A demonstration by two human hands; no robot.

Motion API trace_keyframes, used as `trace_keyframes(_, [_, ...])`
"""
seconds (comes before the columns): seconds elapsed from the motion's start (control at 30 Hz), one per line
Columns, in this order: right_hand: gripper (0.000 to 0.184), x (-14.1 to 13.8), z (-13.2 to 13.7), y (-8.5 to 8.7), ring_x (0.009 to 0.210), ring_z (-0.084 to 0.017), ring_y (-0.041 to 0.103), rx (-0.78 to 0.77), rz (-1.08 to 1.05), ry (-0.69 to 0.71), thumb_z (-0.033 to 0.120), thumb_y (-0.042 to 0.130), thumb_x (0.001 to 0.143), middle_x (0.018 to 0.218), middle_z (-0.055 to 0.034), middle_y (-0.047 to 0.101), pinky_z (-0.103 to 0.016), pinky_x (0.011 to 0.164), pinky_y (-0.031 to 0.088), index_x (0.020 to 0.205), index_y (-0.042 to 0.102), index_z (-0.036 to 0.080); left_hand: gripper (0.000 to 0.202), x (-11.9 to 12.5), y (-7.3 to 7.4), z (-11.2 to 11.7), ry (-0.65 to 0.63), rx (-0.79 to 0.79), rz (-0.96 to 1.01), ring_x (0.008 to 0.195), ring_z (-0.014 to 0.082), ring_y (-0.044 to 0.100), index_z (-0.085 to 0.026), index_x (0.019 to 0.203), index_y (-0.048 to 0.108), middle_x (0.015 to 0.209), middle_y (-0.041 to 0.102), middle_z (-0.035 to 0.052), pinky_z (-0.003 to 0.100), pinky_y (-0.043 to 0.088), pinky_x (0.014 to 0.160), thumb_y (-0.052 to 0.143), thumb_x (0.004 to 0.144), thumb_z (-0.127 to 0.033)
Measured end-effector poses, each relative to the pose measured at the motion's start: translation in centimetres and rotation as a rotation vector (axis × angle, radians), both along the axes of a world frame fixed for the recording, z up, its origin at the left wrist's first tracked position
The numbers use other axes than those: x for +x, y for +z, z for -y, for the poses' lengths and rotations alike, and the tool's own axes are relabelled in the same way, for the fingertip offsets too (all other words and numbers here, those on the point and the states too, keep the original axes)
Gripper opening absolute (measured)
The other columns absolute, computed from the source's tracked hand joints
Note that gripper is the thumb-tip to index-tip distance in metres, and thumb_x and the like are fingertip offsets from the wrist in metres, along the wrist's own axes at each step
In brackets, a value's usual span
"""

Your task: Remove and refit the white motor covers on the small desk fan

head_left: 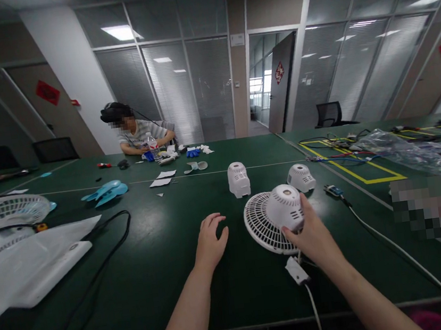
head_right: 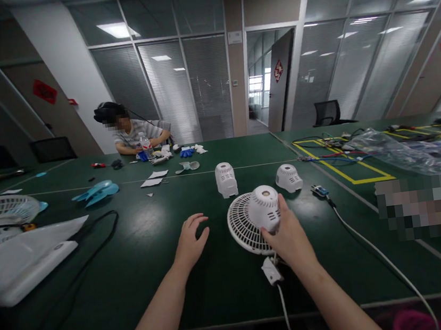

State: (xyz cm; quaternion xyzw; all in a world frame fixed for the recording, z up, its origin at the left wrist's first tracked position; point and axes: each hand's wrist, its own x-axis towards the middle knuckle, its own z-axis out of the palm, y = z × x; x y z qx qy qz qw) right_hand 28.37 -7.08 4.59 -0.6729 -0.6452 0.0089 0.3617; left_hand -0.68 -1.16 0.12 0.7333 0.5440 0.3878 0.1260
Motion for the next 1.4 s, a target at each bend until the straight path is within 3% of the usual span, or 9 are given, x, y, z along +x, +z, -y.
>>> trace_keyframes(0.2, [0.109,11.0,2.1,-0.2,0.120,-0.036,0.052,0.012,0.020,-0.191,0.053,0.067,0.067,0.144,-0.0200,0.041,-0.048,0.095,0.046,0.151,0.010,0.014,0.031,0.2,-0.1,0.0,-0.036,-0.059,-0.029,0.127,0.0256,0.045,-0.029,0.118,0.059,0.133,0.050,0.0033,0.048,0.042,0.103,0.052,0.087,-0.031])
trace_keyframes(0.37, [0.105,14.9,2.9,-0.4,0.119,-0.037,0.052,0.030,0.099,-0.237,0.060,0.061,0.071,0.141,-0.0232,0.041,-0.050,0.094,0.045,0.150,0.015,0.009,0.033,0.2,-0.3,-0.1,-0.042,-0.115,-0.051,0.129,0.0273,0.043,-0.030,0.118,0.058,0.136,0.048,0.0029,0.049,0.042,0.102,0.052,0.087,-0.035])
trace_keyframes(0.47, [0.092,14.6,2.6,0.3,0.115,-0.038,0.053,0.097,0.147,-0.270,0.057,0.058,0.075,0.131,-0.0231,0.051,-0.053,0.094,0.043,0.146,0.027,0.008,0.033,0.1,-0.6,-0.3,-0.053,-0.125,-0.062,0.127,0.0260,0.045,-0.030,0.118,0.058,0.135,0.050,0.0029,0.047,0.042,0.102,0.051,0.086,-0.034])
trace_keyframes(0.6, [0.080,12.4,0.9,3.5,0.122,-0.037,0.047,0.343,0.182,-0.307,0.049,0.059,0.077,0.134,-0.0203,0.050,-0.055,0.101,0.037,0.144,0.033,0.012,0.034,0.1,-0.9,-0.6,-0.093,-0.187,-0.077,0.121,0.0236,0.051,-0.030,0.119,0.058,0.131,0.054,0.0024,0.042,0.045,0.099,0.049,0.087,-0.033])
trace_keyframes(0.7, [0.084,10.1,-2.2,6.4,0.130,-0.035,0.039,0.466,0.171,-0.267,0.041,0.063,0.075,0.141,-0.0207,0.042,-0.051,0.107,0.031,0.145,0.027,0.011,0.035,0.1,-0.9,-0.7,-0.100,-0.271,-0.104,0.117,0.0243,0.054,-0.031,0.119,0.058,0.128,0.057,0.0020,0.042,0.046,0.096,0.050,0.086,-0.035])
trace_keyframes(0.8, [0.087,8.0,-7.2,8.0,0.131,-0.032,0.038,0.388,0.078,-0.172,0.031,0.065,0.070,0.142,-0.0206,0.040,-0.046,0.109,0.029,0.144,0.025,0.010,0.036,0.2,-0.7,-0.7,-0.089,-0.312,-0.124,0.117,0.0251,0.055,-0.031,0.119,0.059,0.126,0.059,0.0022,0.042,0.046,0.095,0.050,0.085,-0.036])
trace_keyframes(1.03, [0.083,6.1,-17.8,5.5,0.125,-0.038,0.042,0.078,-0.240,-0.463,0.023,0.063,0.067,0.133,-0.0257,0.040,-0.052,0.103,0.033,0.141,0.028,0.010,0.033,0.0,-0.6,-0.9,-0.106,-0.274,-0.110,0.112,0.0234,0.057,-0.029,0.117,0.061,0.122,0.062,0.0038,0.041,0.047,0.094,0.050,0.086,-0.033])
trace_keyframes(1.23, [0.076,6.5,-18.3,3.6,0.131,-0.040,0.036,-0.001,-0.402,-0.653,0.037,0.051,0.078,0.142,-0.0291,0.027,-0.061,0.102,0.030,0.146,0.022,0.016,0.029,-0.3,-1.0,-1.1,-0.127,-0.189,-0.079,0.107,0.0231,0.060,-0.029,0.112,0.063,0.116,0.065,0.0037,0.042,0.049,0.092,0.052,0.086,-0.032])
trace_keyframes(1.4, [0.080,5.0,-16.9,4.6,0.138,-0.043,0.021,0.019,-0.342,-0.550,0.030,0.053,0.077,0.147,-0.0355,0.016,-0.066,0.106,0.017,0.145,0.021,0.004,0.029,-0.2,-0.8,-1.0,-0.113,-0.200,-0.080,0.108,0.0233,0.060,-0.030,0.113,0.064,0.117,0.065,0.0035,0.041,0.049,0.091,0.052,0.086,-0.033])
